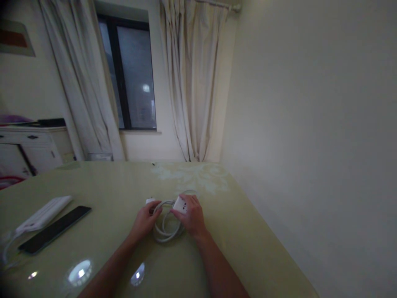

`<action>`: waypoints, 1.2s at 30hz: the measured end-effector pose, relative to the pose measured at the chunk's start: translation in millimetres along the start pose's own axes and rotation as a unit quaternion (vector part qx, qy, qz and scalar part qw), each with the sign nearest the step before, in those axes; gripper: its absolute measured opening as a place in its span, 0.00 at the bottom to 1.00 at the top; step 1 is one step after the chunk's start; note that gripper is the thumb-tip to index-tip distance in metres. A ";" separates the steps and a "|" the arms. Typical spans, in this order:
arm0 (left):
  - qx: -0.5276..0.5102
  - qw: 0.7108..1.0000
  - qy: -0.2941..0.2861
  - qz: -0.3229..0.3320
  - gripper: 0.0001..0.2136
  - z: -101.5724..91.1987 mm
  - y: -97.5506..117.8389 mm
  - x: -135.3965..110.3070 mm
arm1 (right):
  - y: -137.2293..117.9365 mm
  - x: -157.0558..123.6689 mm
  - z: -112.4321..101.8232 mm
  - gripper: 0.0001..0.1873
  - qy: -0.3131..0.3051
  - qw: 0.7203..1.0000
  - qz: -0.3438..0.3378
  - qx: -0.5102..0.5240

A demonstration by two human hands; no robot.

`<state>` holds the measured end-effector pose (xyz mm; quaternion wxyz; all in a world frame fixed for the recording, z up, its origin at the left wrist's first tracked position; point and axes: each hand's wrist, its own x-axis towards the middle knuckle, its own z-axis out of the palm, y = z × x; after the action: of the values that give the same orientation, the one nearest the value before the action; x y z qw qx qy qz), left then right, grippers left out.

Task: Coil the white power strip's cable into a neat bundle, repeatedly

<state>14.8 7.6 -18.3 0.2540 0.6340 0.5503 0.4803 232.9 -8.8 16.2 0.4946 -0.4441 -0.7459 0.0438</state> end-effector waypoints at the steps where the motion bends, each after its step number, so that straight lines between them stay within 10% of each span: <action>1: -0.014 1.000 -0.004 -0.003 0.21 0.0 -1.2 1.0 | 0.5 0.0 0.5 0.30 0.001 1.000 0.006 0.003; 13: -0.142 0.989 -0.013 0.038 0.25 -1.3 29.7 -10.6 | -18.0 -4.4 17.1 0.33 -0.112 0.987 0.024 0.113; 25: -0.255 0.955 -0.146 0.034 0.26 -13.4 42.1 -15.8 | -23.3 -11.0 37.4 0.44 -0.044 0.986 0.061 0.147; 36: -0.071 0.990 -0.102 0.066 0.27 -3.3 27.5 -10.9 | -22.0 -13.3 35.1 0.47 -0.079 0.981 0.016 0.178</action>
<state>25.1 -10.6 2.8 0.3206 0.6947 0.4434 0.4668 193.5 -18.3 0.2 0.5044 -0.3564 -0.7555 0.2184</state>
